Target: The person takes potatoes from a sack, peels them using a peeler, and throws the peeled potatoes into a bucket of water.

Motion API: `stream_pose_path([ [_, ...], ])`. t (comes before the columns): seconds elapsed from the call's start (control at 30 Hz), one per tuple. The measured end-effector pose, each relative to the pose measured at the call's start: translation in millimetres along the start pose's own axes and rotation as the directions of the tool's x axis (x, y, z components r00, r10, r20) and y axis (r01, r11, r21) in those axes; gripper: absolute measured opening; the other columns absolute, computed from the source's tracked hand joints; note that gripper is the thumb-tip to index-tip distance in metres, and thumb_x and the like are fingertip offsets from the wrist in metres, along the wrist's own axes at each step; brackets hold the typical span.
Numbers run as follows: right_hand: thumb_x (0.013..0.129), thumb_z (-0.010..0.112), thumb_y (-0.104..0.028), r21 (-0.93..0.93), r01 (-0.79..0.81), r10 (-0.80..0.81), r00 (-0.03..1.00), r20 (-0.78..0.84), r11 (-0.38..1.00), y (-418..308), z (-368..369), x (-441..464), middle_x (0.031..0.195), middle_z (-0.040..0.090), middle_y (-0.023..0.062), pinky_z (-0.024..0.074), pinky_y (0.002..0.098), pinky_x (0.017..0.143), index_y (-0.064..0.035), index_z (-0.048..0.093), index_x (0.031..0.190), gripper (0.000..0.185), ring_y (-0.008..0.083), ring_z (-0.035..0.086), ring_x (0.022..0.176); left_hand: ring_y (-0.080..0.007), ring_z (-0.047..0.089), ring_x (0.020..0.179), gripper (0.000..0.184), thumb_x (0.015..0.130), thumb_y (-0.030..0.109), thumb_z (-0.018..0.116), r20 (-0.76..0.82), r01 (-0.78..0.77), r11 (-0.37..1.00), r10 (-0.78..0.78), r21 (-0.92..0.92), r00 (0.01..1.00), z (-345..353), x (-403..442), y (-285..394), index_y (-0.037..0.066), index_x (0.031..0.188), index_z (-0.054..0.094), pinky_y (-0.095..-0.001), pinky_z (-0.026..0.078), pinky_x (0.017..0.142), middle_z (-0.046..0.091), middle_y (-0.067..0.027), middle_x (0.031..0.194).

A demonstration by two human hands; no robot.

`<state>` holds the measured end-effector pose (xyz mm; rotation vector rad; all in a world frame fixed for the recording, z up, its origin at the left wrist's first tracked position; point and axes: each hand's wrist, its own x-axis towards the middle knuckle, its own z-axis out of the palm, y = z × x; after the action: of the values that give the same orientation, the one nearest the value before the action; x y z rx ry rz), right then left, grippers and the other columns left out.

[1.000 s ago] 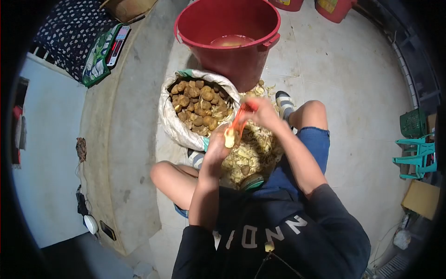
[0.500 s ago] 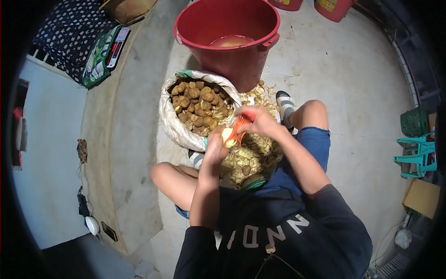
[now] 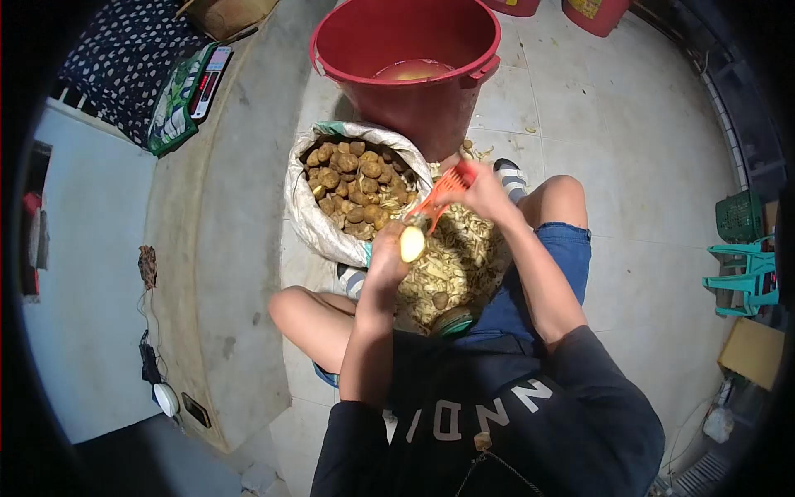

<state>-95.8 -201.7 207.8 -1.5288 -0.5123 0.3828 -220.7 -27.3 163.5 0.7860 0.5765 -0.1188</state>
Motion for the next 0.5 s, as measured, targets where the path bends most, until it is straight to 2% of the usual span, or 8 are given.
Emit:
stream_pose_path([
  [0.03, 0.066, 0.088, -0.013, -0.172, 0.042, -0.038, 0.999, 0.022, 0.984, -8.8, 3.2, -7.1, 0.088, 0.066, 0.0046, 0.0494, 0.028, 0.077, -0.001, 0.059, 0.101, 0.046, 0.0102, 0.06, 0.084, -0.0193, 0.059, 0.067, 0.027, 0.098, 0.017, 0.043, 0.121, 0.121, 0.96, -0.093, -0.252, 0.988, 5.1, -13.8, 14.2, -0.002, 0.114, 0.055, -0.029, 0.05, 0.059, 0.062, -0.0105, 0.085],
  [0.07, 0.066, 0.088, -0.015, -0.342, 0.087, -0.074, 0.996, 0.05, 0.936, -18.3, 3.1, -11.0, 0.088, 0.066, 0.0036, 0.0493, 0.0283, 0.077, -0.0015, 0.06, 0.1, 0.046, 0.01, 0.059, 0.084, -0.0193, 0.059, 0.067, 0.027, 0.098, 0.017, 0.043, 0.127, 0.121, 0.959, -0.091, -0.255, 0.988, 3.5, -10.6, 15.5, -0.002, 0.114, 0.055, -0.029, 0.05, 0.059, 0.062, -0.0105, 0.085],
  [0.1, 0.066, 0.089, -0.017, -0.125, 0.055, -0.054, 0.998, 0.013, 0.991, -6.4, 2.4, -10.0, 0.087, 0.065, 0.0028, 0.049, 0.0288, 0.076, -0.0032, 0.06, 0.1, 0.047, 0.0101, 0.059, 0.082, -0.0198, 0.059, 0.068, 0.028, 0.098, 0.017, 0.043, 0.148, 0.162, 0.959, -0.13, -0.233, 0.98, -0.5, -6.8, 14.6, -0.001, 0.115, 0.055, -0.0293, 0.05, 0.06, 0.062, -0.0112, 0.088],
  [0.2, 0.066, 0.089, -0.018, -0.172, 0.012, -0.021, 0.999, -0.047, 0.985, -14.2, -7.6, -4.9, 0.085, 0.064, 0.0022, 0.0489, 0.0285, 0.075, -0.0026, 0.06, 0.1, 0.047, 0.0094, 0.058, 0.081, -0.021, 0.06, 0.074, 0.031, 0.098, 0.019, 0.042, 0.199, 0.252, 0.892, -0.189, -0.374, 0.962, -21.4, -0.6, 2.8, 0.001, 0.122, 0.053, -0.0302, 0.051, 0.064, 0.061, -0.0117, 0.097],
  [0.27, 0.066, 0.088, -0.018, -0.202, 0.02, -0.034, 0.997, -0.066, 0.979, -18.1, -7.8, -6.6, 0.085, 0.064, 0.0022, 0.049, 0.0282, 0.075, -0.0021, 0.06, 0.099, 0.046, 0.0094, 0.058, 0.081, -0.0203, 0.061, 0.081, 0.032, 0.098, 0.019, 0.044, 0.178, 0.165, 0.921, -0.107, -0.353, 0.978, -13.5, 3.7, -0.1, 0.002, 0.124, 0.052, -0.0303, 0.051, 0.069, 0.062, -0.0126, 0.103],
  [0.33, 0.067, 0.088, -0.017, -0.016, -0.032, 0.031, 0.999, -0.014, 0.999, -20.1, -0.5, -12.8, 0.085, 0.064, 0.0015, 0.0492, 0.0282, 0.075, -0.0024, 0.06, 0.098, 0.045, 0.0088, 0.058, 0.081, -0.0198, 0.061, 0.084, 0.032, 0.099, 0.019, 0.045, 0.068, 0.104, 0.934, -0.086, -0.343, 0.994, -8.1, 6.8, -2.8, 0.0, 0.124, 0.05, -0.0305, 0.051, 0.073, 0.062, -0.0146, 0.108],
  [0.4, 0.067, 0.088, -0.019, -0.083, 0.005, -0.003, 1.0, 0.026, 0.997, -17.6, 6.8, -16.8, 0.088, 0.067, 0.0059, 0.05, 0.0298, 0.076, -0.0025, 0.061, 0.102, 0.047, 0.0122, 0.061, 0.081, -0.0246, 0.063, 0.091, 0.033, 0.103, 0.023, 0.041, 0.044, 0.015, 0.959, -0.003, -0.282, 0.999, -5.7, 8.2, -2.6, -0.002, 0.123, 0.049, -0.0369, 0.054, 0.077, 0.063, -0.0147, 0.108],
  [0.5, 0.067, 0.088, -0.024, -0.427, 0.068, -0.036, 0.996, 0.082, 0.902, -22.5, 15.5, -19.8, 0.084, 0.067, 0.0091, 0.0491, 0.0317, 0.074, -0.0012, 0.062, 0.111, 0.056, 0.0155, 0.06, 0.075, -0.0224, 0.063, 0.092, 0.029, 0.101, 0.018, 0.043, 0.079, -0.022, 0.967, 0.044, -0.252, 0.996, -5.7, 5.1, -3.6, -0.005, 0.118, 0.051, -0.0354, 0.052, 0.078, 0.062, -0.0147, 0.11],
])
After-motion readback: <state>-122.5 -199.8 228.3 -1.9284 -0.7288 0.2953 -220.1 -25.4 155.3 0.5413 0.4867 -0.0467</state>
